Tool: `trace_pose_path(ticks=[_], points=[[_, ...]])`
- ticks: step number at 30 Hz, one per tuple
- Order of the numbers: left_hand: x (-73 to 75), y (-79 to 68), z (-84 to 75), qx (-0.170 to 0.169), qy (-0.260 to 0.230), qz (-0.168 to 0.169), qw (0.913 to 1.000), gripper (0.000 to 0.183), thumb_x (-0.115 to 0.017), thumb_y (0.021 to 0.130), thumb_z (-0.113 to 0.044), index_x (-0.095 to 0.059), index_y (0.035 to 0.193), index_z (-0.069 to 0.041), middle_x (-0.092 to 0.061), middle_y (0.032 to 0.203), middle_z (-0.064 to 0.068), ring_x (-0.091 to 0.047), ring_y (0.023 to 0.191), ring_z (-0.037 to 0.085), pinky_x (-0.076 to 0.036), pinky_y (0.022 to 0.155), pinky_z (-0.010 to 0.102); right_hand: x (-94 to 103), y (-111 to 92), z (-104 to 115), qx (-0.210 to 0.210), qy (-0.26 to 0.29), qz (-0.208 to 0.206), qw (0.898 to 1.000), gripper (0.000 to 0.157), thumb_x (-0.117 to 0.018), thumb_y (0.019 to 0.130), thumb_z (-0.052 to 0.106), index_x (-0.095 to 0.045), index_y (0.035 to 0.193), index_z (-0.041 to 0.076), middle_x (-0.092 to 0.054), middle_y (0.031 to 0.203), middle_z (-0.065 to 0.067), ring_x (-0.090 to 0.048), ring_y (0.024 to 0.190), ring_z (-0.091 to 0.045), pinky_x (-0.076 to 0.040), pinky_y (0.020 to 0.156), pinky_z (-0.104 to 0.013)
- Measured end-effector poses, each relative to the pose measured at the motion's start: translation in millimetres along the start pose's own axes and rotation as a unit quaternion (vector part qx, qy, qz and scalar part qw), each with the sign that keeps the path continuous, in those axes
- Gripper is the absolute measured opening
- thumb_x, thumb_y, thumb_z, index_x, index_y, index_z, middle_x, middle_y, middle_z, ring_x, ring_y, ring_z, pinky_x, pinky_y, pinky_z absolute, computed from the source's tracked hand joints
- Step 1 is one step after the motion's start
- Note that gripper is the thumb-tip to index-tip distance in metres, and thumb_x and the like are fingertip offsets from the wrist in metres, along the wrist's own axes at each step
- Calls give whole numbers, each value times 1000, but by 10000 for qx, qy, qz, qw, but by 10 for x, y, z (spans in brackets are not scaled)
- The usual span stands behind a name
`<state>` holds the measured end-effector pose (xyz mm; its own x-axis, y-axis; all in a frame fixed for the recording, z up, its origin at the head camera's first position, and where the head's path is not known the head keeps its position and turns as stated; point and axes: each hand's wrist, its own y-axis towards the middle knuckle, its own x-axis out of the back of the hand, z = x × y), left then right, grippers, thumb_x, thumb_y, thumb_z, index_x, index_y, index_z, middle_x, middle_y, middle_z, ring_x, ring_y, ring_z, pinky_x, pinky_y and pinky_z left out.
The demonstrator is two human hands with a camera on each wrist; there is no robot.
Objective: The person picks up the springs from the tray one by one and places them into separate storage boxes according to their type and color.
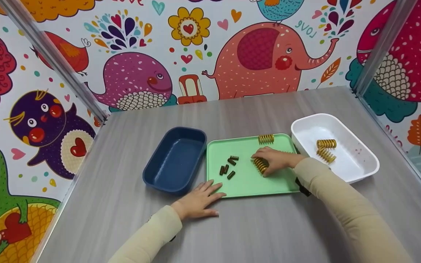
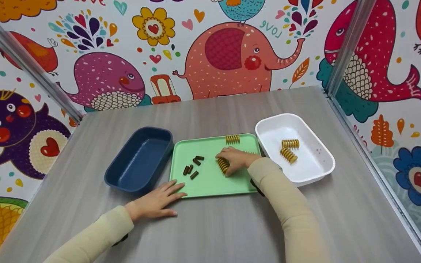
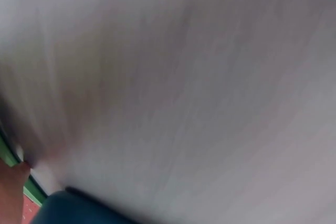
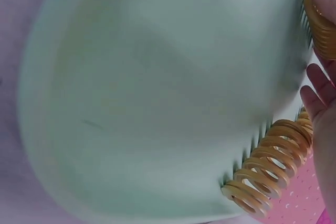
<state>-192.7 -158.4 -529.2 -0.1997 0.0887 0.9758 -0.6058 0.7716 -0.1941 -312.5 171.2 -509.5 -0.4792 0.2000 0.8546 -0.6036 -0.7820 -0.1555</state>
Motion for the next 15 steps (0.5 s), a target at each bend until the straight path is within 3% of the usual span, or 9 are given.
trace_pose_path(ticks=[7,15], points=[[-8,1,5,-4,-2,-26,10000,62,-40,90,-56,-31,143,-25,-18,152,5,-13,139,32,-21,109,48,-22,30,-41,7,-272,-45,9996,63,-77,70,22,-49,124,2,-50,116,-13,-43,108,-27,-38,92,-44],[-15,0,7,-7,1,-26,10000,62,-41,90,-56,-30,143,-25,-18,152,5,-13,139,32,-21,109,48,-2,35,-40,70,-196,31,9998,56,-77,70,21,-53,118,5,-52,111,-10,-44,105,-25,-39,91,-43]])
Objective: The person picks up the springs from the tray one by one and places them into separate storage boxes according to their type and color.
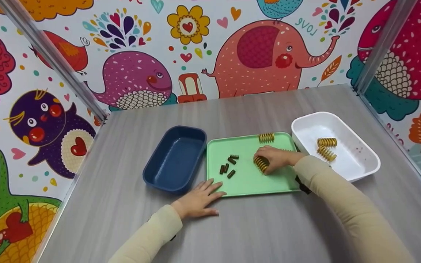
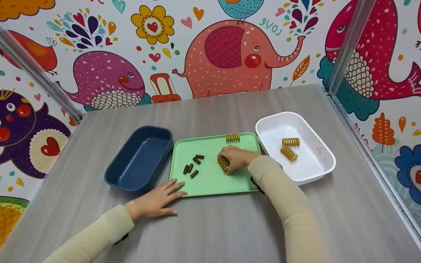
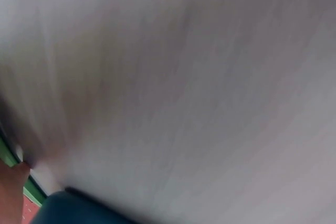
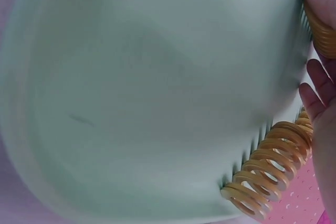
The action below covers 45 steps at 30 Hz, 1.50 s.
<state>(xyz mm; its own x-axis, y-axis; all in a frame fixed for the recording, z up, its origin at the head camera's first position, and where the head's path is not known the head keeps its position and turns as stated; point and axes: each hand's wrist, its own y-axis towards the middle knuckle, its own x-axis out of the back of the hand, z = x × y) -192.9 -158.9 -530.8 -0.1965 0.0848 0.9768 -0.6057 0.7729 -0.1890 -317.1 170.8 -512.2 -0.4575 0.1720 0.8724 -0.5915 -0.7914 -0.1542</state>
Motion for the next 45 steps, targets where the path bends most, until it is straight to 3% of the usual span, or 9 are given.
trace_pose_path(ticks=[8,16,23,32,45], points=[[17,7,-15,10,17,21,10000,62,-41,90,-56,-30,143,-25,-18,152,5,-13,139,32,-20,109,48,87,-15,-1,329,20,-194,9993,56,-79,68,22,-55,116,4,-55,110,-12,-46,103,-27,-39,89,-44],[36,-1,-11,-117,-12,-86,9999,62,-43,90,-54,-33,142,-21,-22,151,9,-17,138,35,-23,107,50,373,-71,6,593,176,-531,9967,58,-79,67,13,-54,117,-1,-55,115,-17,-46,112,-35,-29,99,-52],[36,-6,-12,-84,37,-64,9999,62,-42,90,-55,-33,142,-22,-21,151,8,-16,138,34,-22,108,49,609,-174,-9,895,159,-778,9928,55,-78,67,6,-53,116,-4,-57,112,-19,-48,105,-35,-30,93,-53],[39,-2,-17,1,6,30,10000,62,-41,90,-55,-32,143,-24,-19,152,6,-13,139,33,-20,109,49,877,-413,-44,113,154,-747,9970,59,-80,68,14,-54,120,3,-56,113,-11,-44,105,-30,-39,88,-49],[21,5,-15,-22,8,6,10000,62,-41,91,-55,-30,143,-24,-19,152,7,-14,139,33,-21,109,48,1003,-832,-349,-530,179,-914,9942,52,-77,71,10,-55,117,2,-55,119,-17,-43,112,-35,-32,96,-56]])
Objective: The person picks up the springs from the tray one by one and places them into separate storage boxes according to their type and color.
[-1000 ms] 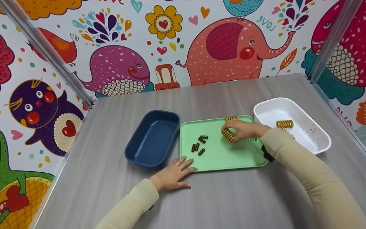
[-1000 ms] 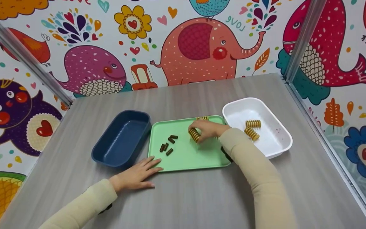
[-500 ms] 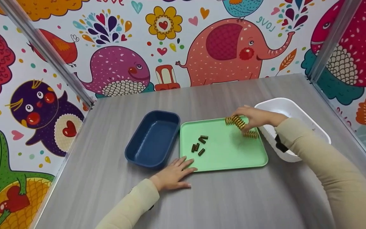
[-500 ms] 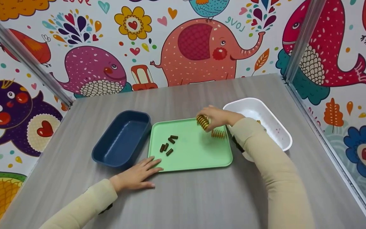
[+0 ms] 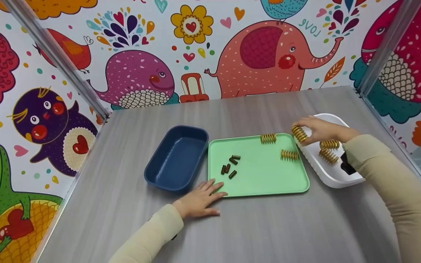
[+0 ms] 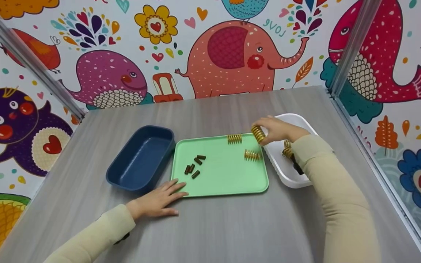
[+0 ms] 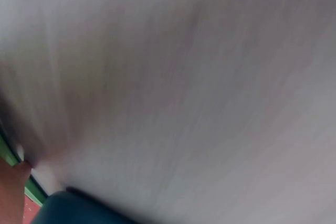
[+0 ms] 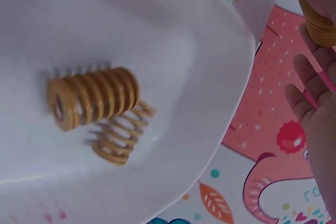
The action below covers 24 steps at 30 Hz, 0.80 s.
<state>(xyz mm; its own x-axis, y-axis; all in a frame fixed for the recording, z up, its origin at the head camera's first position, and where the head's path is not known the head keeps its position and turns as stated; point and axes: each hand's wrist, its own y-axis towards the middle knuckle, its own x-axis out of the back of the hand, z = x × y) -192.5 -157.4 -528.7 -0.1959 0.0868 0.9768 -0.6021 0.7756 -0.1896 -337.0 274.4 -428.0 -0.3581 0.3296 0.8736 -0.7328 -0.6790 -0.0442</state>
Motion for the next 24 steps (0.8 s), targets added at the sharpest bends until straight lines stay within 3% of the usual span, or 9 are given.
trace_pose_path(ticks=[8,24], points=[[17,1,-11,-21,11,-36,10000,63,-42,90,-56,-31,143,-23,-20,151,8,-15,138,35,-21,109,49,27,-162,-224,-661,-9,119,9977,59,-75,72,8,-49,123,-3,-47,128,-25,-36,120,-42,-25,101,-59],[34,6,-18,53,29,103,9999,63,-40,91,-56,-28,144,-25,-17,152,6,-13,139,32,-19,110,48,-147,-212,-429,-888,-499,650,9927,56,-78,69,12,-54,119,2,-55,115,-16,-45,102,-33,-40,88,-52]])
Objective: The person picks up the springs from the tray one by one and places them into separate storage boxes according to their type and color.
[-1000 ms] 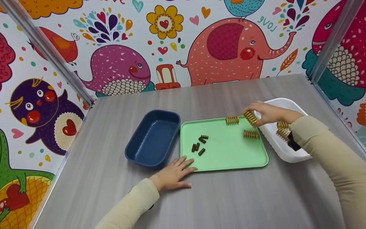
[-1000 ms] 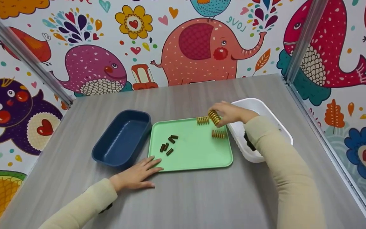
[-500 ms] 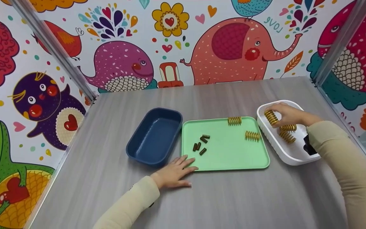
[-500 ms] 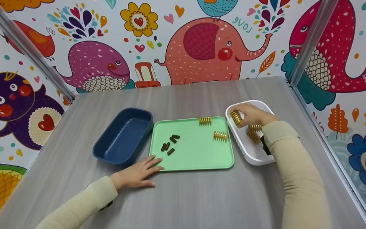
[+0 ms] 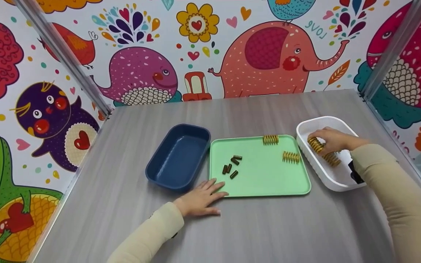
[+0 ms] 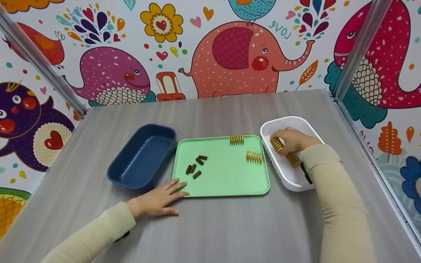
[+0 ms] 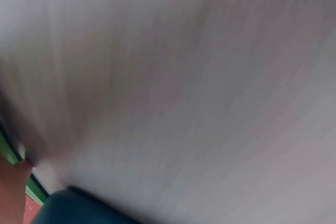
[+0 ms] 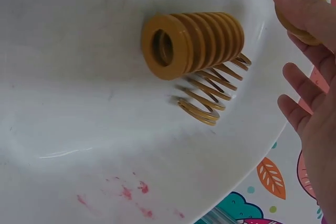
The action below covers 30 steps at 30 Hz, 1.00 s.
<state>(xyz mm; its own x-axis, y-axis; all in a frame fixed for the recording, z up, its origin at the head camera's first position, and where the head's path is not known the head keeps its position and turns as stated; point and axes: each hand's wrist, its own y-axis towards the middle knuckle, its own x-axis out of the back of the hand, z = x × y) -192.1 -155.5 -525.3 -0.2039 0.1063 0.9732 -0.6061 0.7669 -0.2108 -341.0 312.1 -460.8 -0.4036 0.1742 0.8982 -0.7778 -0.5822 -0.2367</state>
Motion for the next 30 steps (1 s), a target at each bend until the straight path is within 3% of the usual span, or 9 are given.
trace_pose_path(ticks=[8,16,30], points=[[-20,-5,-9,23,-200,54,9998,63,-41,90,-55,-28,144,-25,-16,153,5,-10,140,32,-18,110,47,-77,45,-26,281,-548,207,9979,56,-78,63,7,-58,115,7,-58,102,-11,-49,86,-25,-45,71,-39],[-16,6,4,82,-56,75,9999,62,-40,91,-56,-27,144,-26,-16,153,4,-11,140,31,-19,110,47,-145,63,-34,185,-760,355,9963,56,-80,62,9,-58,114,6,-58,102,-9,-50,91,-25,-42,82,-47],[-31,3,14,69,-112,69,9999,63,-39,91,-56,-26,144,-26,-14,153,4,-9,140,31,-17,110,47,-147,43,-57,198,-597,463,9969,55,-78,63,3,-57,114,8,-56,113,-10,-46,98,-27,-41,85,-46]])
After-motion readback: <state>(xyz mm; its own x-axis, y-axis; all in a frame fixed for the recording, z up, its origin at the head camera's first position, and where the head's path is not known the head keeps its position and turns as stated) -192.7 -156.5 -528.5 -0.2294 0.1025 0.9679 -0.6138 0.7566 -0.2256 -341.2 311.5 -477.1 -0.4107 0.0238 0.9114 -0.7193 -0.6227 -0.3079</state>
